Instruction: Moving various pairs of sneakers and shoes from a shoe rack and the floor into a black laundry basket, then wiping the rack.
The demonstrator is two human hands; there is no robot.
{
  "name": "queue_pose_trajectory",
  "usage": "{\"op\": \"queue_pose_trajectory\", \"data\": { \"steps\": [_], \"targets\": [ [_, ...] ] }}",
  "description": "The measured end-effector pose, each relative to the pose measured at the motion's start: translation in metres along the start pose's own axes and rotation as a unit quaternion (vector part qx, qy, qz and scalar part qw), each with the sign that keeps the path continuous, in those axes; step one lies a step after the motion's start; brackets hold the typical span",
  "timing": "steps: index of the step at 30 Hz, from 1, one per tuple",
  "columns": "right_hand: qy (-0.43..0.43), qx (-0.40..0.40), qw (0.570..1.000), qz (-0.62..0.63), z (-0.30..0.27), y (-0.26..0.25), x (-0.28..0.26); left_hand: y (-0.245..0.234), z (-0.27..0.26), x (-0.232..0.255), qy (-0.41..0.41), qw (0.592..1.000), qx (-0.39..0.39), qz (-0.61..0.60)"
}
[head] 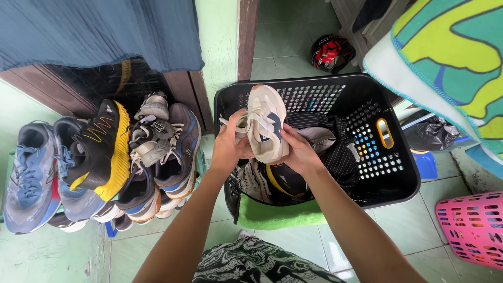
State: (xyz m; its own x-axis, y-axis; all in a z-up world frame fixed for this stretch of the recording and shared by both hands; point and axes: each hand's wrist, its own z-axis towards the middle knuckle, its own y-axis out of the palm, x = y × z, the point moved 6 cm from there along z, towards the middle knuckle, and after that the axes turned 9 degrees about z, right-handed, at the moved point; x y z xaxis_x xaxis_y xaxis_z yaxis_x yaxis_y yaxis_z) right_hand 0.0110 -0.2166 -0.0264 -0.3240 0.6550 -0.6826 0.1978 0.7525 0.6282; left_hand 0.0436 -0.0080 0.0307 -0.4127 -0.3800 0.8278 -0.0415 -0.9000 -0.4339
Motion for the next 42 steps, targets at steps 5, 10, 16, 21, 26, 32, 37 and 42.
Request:
{"op": "queue_pose_trajectory", "data": {
  "steps": [5, 10, 16, 21, 26, 32, 37, 42],
  "targets": [
    [-0.026, -0.023, 0.996, 0.086, 0.02, -0.023, 0.002, 0.009, -0.001, -0.01, -0.03, 0.999, -0.002, 0.027],
    [-0.039, -0.038, 0.986, 0.157, 0.031, -0.034, 0.0, 0.007, -0.004, -0.002, -0.072, 0.997, -0.032, -0.016],
    [-0.014, 0.074, 0.984, 0.163, 0.029, -0.043, -0.01, 0.012, -0.005, -0.006, 0.053, 0.997, 0.006, 0.054],
    [0.061, 0.018, 0.986, 0.152, 0.056, -0.066, 0.013, 0.045, 0.008, 0.001, 0.073, 0.991, -0.109, 0.022],
    [0.109, 0.041, 0.984, 0.136, 0.084, -0.082, 0.02, 0.049, 0.035, -0.006, 0.129, 0.981, -0.143, 0.015],
    [0.095, 0.094, 0.991, 0.028, 0.073, -0.066, -0.004, 0.062, 0.051, -0.042, 0.028, 0.977, -0.208, -0.047],
    [-0.061, 0.099, 0.94, -0.321, 0.127, -0.178, 0.019, 0.048, 0.06, -0.05, 0.033, 0.983, -0.172, 0.058],
    [-0.072, 0.152, 0.622, -0.765, 0.095, -0.158, 0.016, 0.056, 0.056, -0.063, 0.049, 0.975, -0.207, 0.056]
  ]
}}
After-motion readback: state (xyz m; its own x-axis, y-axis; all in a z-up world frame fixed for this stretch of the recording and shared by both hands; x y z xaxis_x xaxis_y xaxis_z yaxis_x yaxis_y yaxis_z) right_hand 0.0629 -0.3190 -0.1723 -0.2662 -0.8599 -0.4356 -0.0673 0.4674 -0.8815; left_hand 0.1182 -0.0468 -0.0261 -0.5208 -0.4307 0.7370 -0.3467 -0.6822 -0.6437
